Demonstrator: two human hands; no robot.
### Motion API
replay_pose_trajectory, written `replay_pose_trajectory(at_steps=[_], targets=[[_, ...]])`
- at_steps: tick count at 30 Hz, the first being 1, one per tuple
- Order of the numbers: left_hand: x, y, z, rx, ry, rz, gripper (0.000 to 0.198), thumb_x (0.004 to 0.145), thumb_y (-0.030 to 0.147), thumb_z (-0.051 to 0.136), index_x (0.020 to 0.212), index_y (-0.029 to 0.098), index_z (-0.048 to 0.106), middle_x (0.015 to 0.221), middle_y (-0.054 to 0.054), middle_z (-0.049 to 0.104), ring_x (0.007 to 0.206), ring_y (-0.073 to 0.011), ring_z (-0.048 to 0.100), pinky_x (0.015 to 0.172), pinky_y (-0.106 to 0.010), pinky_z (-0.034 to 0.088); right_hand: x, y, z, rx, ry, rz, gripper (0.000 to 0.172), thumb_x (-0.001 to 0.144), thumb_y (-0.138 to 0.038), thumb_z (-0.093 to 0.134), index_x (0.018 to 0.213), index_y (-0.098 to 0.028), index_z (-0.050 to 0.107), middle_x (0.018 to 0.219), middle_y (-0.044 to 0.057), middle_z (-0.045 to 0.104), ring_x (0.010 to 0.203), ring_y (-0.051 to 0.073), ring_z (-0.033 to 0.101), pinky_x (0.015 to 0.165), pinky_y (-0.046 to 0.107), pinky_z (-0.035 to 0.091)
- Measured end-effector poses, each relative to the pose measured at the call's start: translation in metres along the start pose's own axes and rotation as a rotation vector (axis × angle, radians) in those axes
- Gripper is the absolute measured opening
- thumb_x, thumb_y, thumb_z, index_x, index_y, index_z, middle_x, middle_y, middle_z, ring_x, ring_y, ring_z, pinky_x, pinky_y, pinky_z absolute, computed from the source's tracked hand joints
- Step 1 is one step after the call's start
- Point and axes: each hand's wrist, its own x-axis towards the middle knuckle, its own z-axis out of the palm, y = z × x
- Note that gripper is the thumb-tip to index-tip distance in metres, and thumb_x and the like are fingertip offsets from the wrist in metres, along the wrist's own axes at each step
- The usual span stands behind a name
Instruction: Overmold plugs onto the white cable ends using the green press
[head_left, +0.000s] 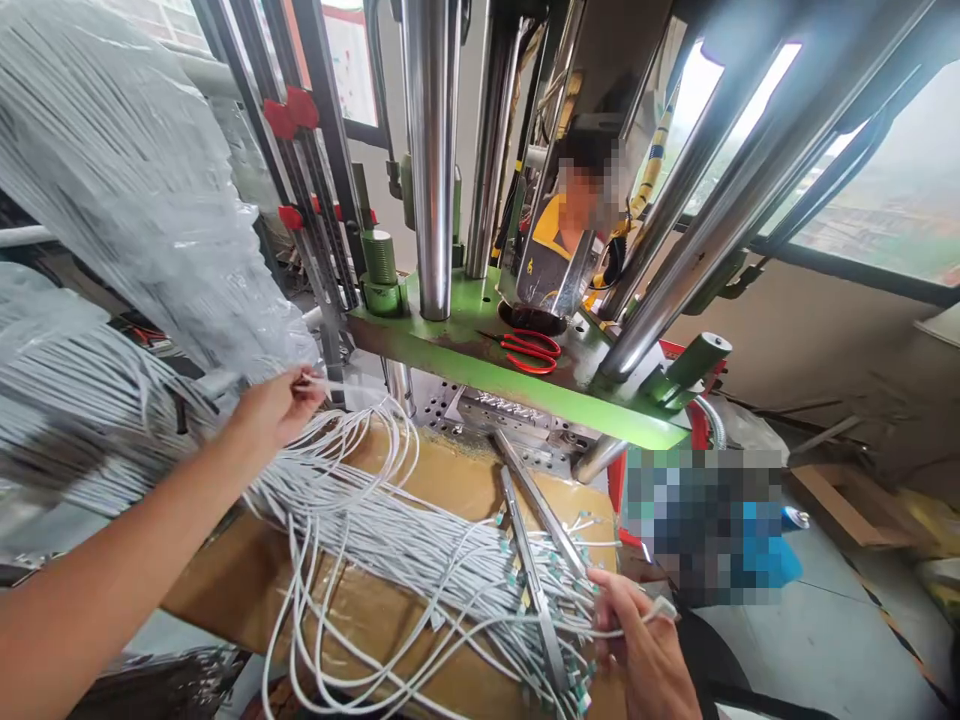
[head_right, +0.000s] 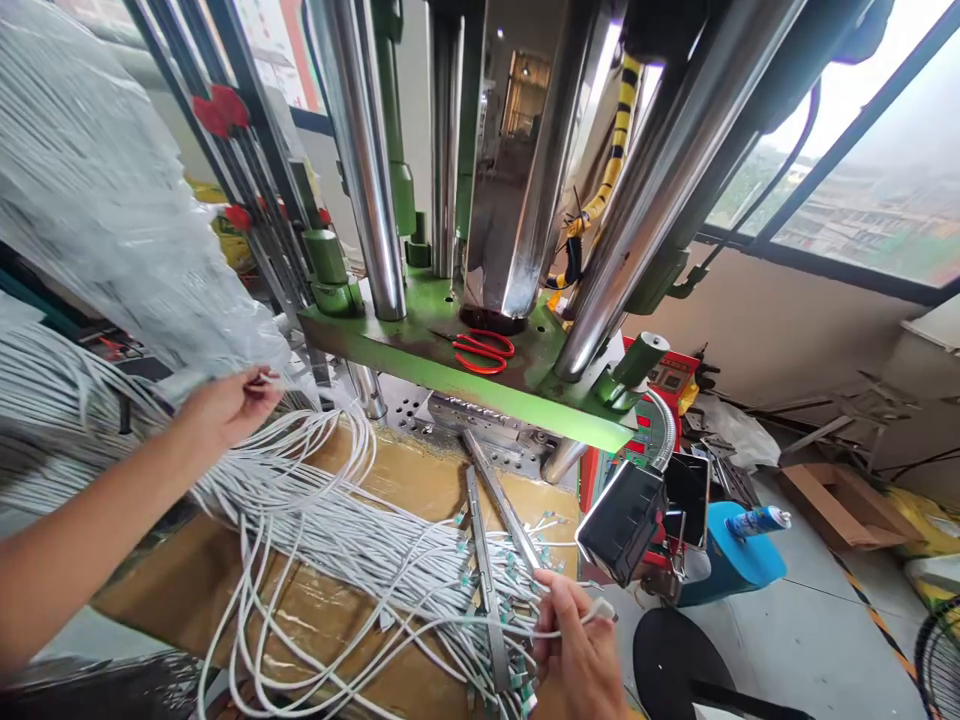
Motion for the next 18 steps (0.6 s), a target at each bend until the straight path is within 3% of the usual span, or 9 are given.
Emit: replay_pose_trajectory(at_steps=[2, 4, 6, 8, 9, 11, 12, 14, 18], targets=[[0.014, 0.014, 0.003, -0.022, 0.065, -0.006, 0.015, 0.098, 0.011, 0.033, 0.105, 0.006, 0.045, 0.106, -0.005, 0.054, 0.089, -0.0126, 0.056, 0.075, -0.025, 0.047, 0.002, -0.004, -0.004, 0.127, 0.027, 0.010, 0.040, 0.069, -0.054, 0.072, 0.092, -0.021, 0.071, 0.065, -0.004, 0.048, 0.050, 0.010, 0.050, 0.042, 0.021, 0.042], [0.002, 0.011, 0.009, -0.024, 0.039, -0.012, 0.024, 0.099, 0.016, 0.034, 0.119, 0.004, 0.038, 0.128, -0.013, 0.045, 0.110, -0.0227, 0.052, 0.086, -0.035, 0.048, 0.002, -0.006, -0.001, 0.202, 0.038, 0.006, 0.037, 0.070, -0.051, 0.073, 0.092, -0.021, 0.071, 0.069, -0.004, 0.050, 0.054, 0.010, 0.053, 0.046, 0.021, 0.044], [-0.034, -0.007, 0.020, -0.016, -0.051, 0.011, 0.036, 0.097, 0.023, 0.042, 0.126, 0.003, 0.036, 0.139, -0.017, 0.039, 0.119, -0.0282, 0.047, 0.095, -0.040, 0.045, 0.000, -0.007, 0.008, 0.183, 0.017, -0.008, 0.036, 0.073, -0.050, 0.071, 0.094, -0.020, 0.070, 0.068, -0.004, 0.051, 0.054, 0.010, 0.052, 0.046, 0.021, 0.042], [-0.086, -0.033, 0.033, 0.021, -0.170, 0.062, 0.039, 0.090, 0.024, 0.056, 0.125, 0.010, 0.047, 0.138, -0.010, 0.046, 0.123, -0.0259, 0.047, 0.106, -0.040, 0.036, -0.004, -0.009, 0.022, 0.069, -0.032, -0.048, 0.035, 0.075, -0.048, 0.070, 0.093, -0.018, 0.069, 0.062, -0.003, 0.054, 0.053, 0.010, 0.052, 0.050, 0.022, 0.043], [-0.113, -0.045, 0.039, 0.155, -0.391, 0.097, 0.039, 0.088, 0.030, 0.059, 0.123, 0.012, 0.053, 0.136, -0.009, 0.051, 0.126, -0.0271, 0.044, 0.110, -0.042, 0.031, -0.007, -0.010, 0.030, -0.004, -0.073, -0.074, 0.033, 0.074, -0.046, 0.071, 0.092, -0.018, 0.069, 0.061, -0.003, 0.056, 0.054, 0.011, 0.053, 0.053, 0.023, 0.043], [-0.166, -0.065, 0.051, 0.387, -0.890, 0.031, 0.039, 0.084, 0.037, 0.064, 0.118, 0.019, 0.063, 0.131, -0.008, 0.057, 0.127, -0.0299, 0.044, 0.112, -0.043, 0.028, -0.013, -0.012, 0.050, -0.099, -0.221, -0.107, 0.029, 0.072, -0.040, 0.074, 0.089, -0.018, 0.068, 0.063, -0.002, 0.059, 0.059, 0.012, 0.055, 0.059, 0.024, 0.045], [-0.188, -0.072, 0.055, 0.437, -1.035, 0.035, 0.039, 0.082, 0.038, 0.066, 0.117, 0.022, 0.065, 0.130, -0.008, 0.058, 0.127, -0.0304, 0.045, 0.111, -0.042, 0.029, -0.016, -0.012, 0.060, -0.097, -0.314, -0.112, 0.026, 0.072, -0.038, 0.074, 0.087, -0.018, 0.068, 0.066, -0.002, 0.060, 0.061, 0.012, 0.055, 0.060, 0.024, 0.046], [-0.220, -0.083, 0.058, 0.454, -1.178, 0.023, 0.041, 0.081, 0.038, 0.066, 0.120, 0.027, 0.064, 0.128, -0.006, 0.060, 0.121, -0.0300, 0.050, 0.107, -0.039, 0.035, -0.023, -0.008, 0.079, -0.004, -0.455, -0.107, 0.024, 0.073, -0.039, 0.072, 0.085, -0.018, 0.066, 0.072, -0.001, 0.061, 0.064, 0.012, 0.056, 0.062, 0.024, 0.047], [-0.237, -0.102, 0.047, 0.455, -1.167, 0.082, 0.030, 0.088, 0.038, 0.054, 0.114, 0.031, 0.069, 0.115, -0.006, 0.066, 0.105, -0.0284, 0.058, 0.095, -0.035, 0.043, -0.036, 0.008, 0.099, 0.105, -0.511, -0.054, 0.029, 0.075, -0.046, 0.067, 0.089, -0.021, 0.066, 0.074, 0.000, 0.062, 0.058, 0.013, 0.058, 0.054, 0.026, 0.049]])
